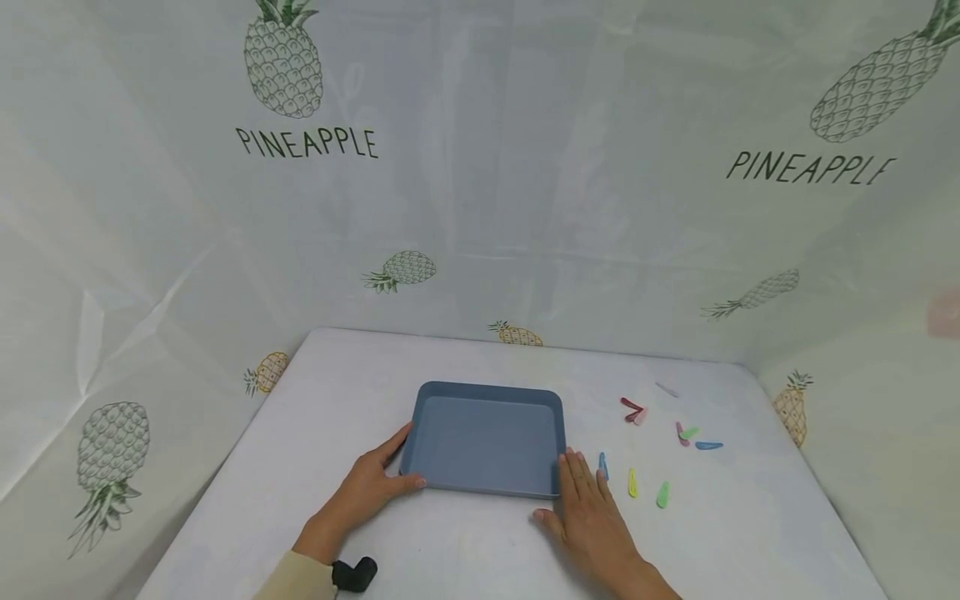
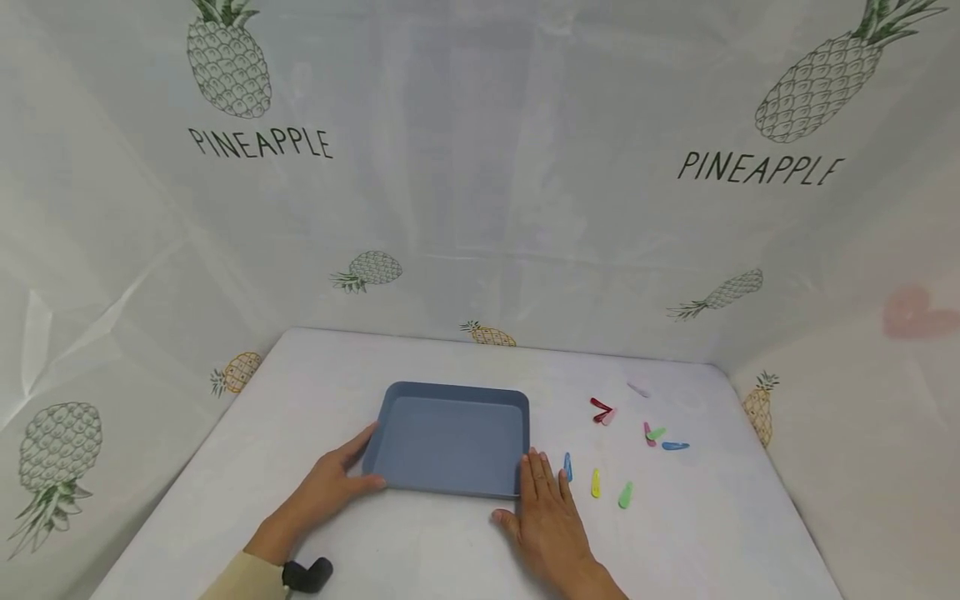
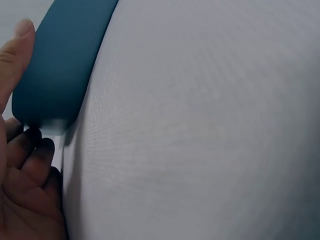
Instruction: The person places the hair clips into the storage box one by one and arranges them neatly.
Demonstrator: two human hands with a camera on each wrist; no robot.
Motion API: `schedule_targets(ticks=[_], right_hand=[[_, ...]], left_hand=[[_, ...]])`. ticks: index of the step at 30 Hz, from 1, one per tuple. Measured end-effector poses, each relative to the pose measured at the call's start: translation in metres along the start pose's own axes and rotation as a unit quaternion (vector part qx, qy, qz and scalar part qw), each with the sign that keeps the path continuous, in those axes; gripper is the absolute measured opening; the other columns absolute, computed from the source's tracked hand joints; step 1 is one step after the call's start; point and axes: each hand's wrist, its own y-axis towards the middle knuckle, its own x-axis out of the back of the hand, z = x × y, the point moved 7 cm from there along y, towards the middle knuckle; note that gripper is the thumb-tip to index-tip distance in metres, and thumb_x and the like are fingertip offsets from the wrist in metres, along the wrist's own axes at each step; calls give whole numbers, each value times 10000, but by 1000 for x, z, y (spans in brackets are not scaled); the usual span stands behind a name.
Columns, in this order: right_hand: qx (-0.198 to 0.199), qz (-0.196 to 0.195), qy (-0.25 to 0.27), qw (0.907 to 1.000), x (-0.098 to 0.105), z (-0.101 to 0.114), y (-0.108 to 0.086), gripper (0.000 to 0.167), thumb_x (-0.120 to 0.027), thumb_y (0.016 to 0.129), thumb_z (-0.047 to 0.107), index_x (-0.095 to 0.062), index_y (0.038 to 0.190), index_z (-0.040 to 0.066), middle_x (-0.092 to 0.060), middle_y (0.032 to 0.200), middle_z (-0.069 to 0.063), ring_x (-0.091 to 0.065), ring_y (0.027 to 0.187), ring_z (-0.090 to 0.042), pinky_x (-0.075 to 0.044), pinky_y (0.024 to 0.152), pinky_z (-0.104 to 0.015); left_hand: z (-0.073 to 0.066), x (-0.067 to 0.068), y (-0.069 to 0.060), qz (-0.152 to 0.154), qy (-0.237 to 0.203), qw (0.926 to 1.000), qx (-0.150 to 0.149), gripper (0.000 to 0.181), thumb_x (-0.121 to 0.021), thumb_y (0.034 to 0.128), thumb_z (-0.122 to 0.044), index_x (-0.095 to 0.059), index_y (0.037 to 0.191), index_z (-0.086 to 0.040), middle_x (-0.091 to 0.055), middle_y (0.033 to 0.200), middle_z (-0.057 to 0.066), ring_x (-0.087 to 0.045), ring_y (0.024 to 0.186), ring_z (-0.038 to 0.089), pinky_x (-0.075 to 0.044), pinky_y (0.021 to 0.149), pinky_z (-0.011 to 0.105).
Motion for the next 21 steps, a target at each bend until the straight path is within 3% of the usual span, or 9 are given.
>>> schedule_targets(ticks=[6, 21], right_hand=[[61, -84, -51, 9999, 3, 1, 0, 869, -669, 1005, 516, -425, 1536, -126, -399, 1636, -294, -383, 1539, -432, -360, 1216, -653], [201, -268, -125, 9994, 2, -1, 1, 854, -690, 994, 502, -449, 1522, -125, -429, 1619, -289, -407, 1526, -423, -380, 1210, -630]], left_hand=[[0, 1, 0, 48, -260, 9997, 8, 1002, -897, 812, -498, -380, 1649, -304, -377, 1692, 30, -345, 1566, 367, -318, 1264, 589], [1, 0, 1, 214, -291, 9993, 93, 1069, -914, 780, -513, -344, 1662, -311, -351, 1703, 53, -338, 1568, 366, -299, 1273, 576]])
